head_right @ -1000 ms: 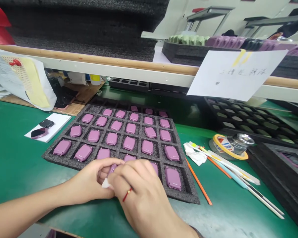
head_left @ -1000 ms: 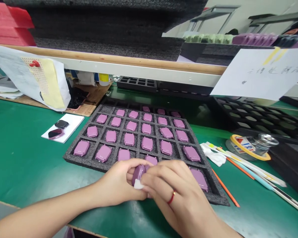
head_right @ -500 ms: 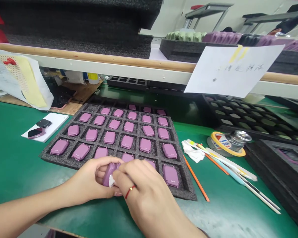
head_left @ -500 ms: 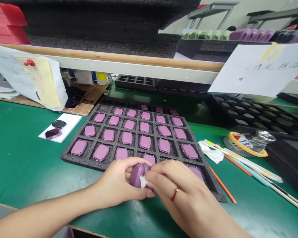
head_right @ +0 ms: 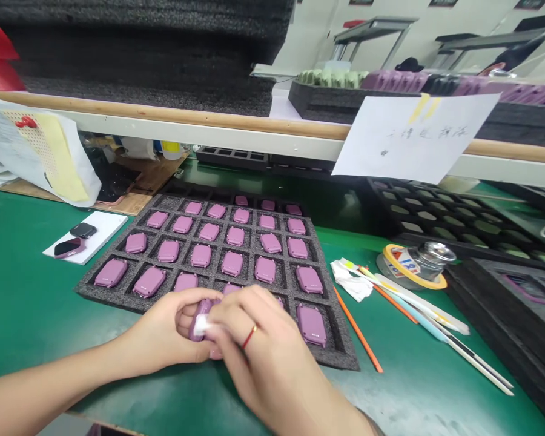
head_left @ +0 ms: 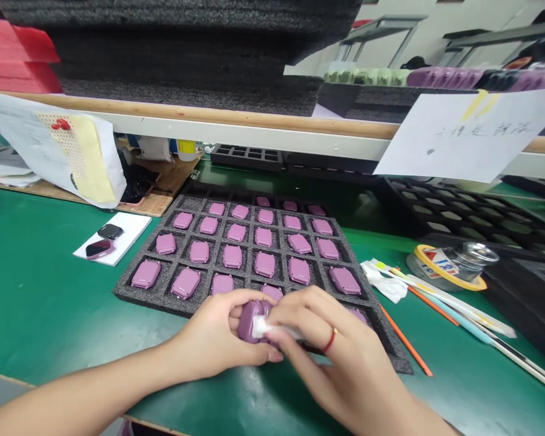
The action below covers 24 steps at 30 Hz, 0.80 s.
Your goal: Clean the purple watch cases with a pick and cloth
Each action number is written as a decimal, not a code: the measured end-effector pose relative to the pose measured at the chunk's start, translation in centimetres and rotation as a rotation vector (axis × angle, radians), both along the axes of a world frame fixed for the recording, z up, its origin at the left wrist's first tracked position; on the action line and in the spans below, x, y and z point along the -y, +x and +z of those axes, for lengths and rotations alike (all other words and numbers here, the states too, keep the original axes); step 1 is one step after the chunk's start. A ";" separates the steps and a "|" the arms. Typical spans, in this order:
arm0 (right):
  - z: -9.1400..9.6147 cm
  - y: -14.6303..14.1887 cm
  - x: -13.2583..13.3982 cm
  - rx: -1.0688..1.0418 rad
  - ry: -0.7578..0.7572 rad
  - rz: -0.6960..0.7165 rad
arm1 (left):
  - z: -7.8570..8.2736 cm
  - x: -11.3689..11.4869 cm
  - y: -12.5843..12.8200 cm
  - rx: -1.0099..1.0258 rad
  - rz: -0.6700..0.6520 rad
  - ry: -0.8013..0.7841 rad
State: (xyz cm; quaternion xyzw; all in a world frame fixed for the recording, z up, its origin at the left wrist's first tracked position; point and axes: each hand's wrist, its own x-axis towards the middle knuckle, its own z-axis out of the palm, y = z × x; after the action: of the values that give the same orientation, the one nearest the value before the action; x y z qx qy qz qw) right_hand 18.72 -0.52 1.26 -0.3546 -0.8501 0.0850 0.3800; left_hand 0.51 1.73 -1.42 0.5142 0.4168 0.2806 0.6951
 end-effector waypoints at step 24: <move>-0.3 -0.6 -0.4 0.025 0.068 -0.136 | 0.1 0.3 -0.2 -0.143 -0.004 0.103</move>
State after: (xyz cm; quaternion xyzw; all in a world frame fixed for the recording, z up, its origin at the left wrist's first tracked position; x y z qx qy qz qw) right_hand 18.09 -0.16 0.95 -0.3993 -0.8312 0.0258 0.3860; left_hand 0.33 1.40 -1.30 0.5689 0.4495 0.2628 0.6366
